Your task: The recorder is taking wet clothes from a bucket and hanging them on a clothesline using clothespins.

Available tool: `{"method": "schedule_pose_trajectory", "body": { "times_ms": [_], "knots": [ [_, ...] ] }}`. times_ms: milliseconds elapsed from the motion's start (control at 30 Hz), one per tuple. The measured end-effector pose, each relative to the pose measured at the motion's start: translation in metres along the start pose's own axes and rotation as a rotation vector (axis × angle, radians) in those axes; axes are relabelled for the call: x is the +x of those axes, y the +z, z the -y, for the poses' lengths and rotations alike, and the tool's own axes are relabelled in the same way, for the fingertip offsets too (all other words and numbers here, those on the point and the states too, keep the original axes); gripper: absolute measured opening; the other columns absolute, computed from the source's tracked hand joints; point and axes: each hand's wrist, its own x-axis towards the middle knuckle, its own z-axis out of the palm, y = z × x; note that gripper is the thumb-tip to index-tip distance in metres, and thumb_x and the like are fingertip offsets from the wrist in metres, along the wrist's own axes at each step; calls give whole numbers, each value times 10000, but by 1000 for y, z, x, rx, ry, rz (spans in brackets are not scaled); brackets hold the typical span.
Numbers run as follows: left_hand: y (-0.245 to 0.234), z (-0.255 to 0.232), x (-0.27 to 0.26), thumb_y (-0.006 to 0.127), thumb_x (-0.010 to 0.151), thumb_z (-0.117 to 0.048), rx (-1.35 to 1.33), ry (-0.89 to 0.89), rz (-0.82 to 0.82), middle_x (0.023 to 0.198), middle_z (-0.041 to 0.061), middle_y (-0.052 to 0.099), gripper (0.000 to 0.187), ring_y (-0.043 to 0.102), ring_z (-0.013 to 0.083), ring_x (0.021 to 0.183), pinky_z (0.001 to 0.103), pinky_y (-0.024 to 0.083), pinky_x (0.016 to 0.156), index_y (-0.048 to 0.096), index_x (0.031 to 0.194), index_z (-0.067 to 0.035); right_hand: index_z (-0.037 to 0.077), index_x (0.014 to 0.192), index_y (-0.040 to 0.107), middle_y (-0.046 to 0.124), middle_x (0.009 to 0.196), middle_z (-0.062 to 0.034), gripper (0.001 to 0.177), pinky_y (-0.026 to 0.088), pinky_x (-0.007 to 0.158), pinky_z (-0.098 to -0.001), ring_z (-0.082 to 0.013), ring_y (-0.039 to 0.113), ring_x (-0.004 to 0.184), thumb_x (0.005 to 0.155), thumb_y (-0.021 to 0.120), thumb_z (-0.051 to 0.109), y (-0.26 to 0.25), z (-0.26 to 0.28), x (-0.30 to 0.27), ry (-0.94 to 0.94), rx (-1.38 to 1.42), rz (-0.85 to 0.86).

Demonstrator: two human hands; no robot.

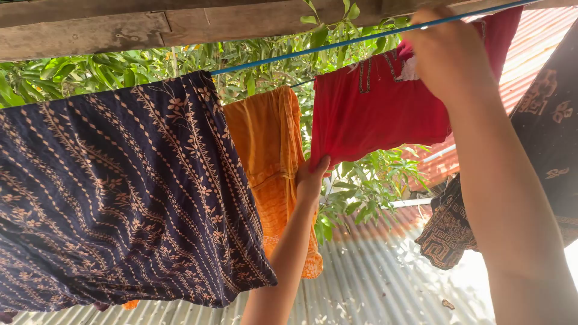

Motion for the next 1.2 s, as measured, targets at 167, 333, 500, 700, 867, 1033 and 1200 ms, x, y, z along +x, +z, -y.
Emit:
{"method": "schedule_pose_trajectory", "body": {
  "times_ms": [167, 333, 500, 700, 867, 1033, 1200],
  "knots": [
    [-7, 1, -3, 712, 952, -330, 41, 11, -17, 963, 70, 782, 334, 712, 147, 859, 316, 552, 764, 743, 1084, -24, 36, 832, 674, 652, 1065, -114, 55, 559, 928, -417, -304, 643, 1105, 810, 708, -2, 28, 5, 7, -66, -67, 178],
    [-11, 5, -10, 735, 940, -297, 66, -18, -63, 966, 83, 754, 339, 732, 166, 847, 309, 568, 702, 731, 1107, -2, 29, 1126, 673, 631, 1221, -184, 345, 519, 1030, -462, -333, 592, 1194, 784, 699, -14, -20, 41, 1, -18, -106, 92],
    [-21, 17, -51, 640, 1010, -298, 10, -55, 49, 1120, 41, 771, 341, 734, 149, 880, 285, 587, 714, 668, 1207, -22, 47, 1563, 491, 522, 1495, -255, 614, 404, 1184, -532, -453, 473, 1395, 983, 687, 7, -8, 73, -104, 491, 351, -229],
    [-50, -6, -189, 648, 967, -227, 383, -93, -24, 1106, 87, 736, 369, 668, 176, 830, 310, 513, 656, 634, 1312, -95, 58, 1446, 534, 533, 1407, -221, 605, 422, 1080, -524, -422, 484, 1301, 871, 713, 118, -25, 161, -244, 737, 388, 87],
    [-69, 13, -287, 630, 953, -153, 569, 2, 54, 1148, 82, 730, 329, 724, 185, 914, 341, 571, 821, 655, 1270, -68, 94, 1385, 552, 549, 1374, -180, 579, 422, 1088, -510, -393, 497, 1322, 830, 717, 119, -85, 233, -328, 829, 377, 226],
    [-46, 1, -365, 629, 920, -84, 702, 98, 205, 1187, 97, 712, 336, 707, 239, 915, 378, 537, 887, 669, 1253, -88, 85, 1403, 535, 517, 1416, -213, 578, 421, 1064, -500, -403, 498, 1282, 855, 710, 141, -172, 290, -383, 972, 278, 368],
    [-17, -23, -426, 640, 892, -61, 659, -9, 414, 1184, 95, 671, 379, 662, 263, 1006, 372, 540, 904, 696, 1249, -173, 102, 1370, 560, 544, 1391, -176, 545, 428, 1064, -486, -380, 516, 1285, 851, 715, 162, -266, 342, -424, 1145, 155, 383]
  ]
}}
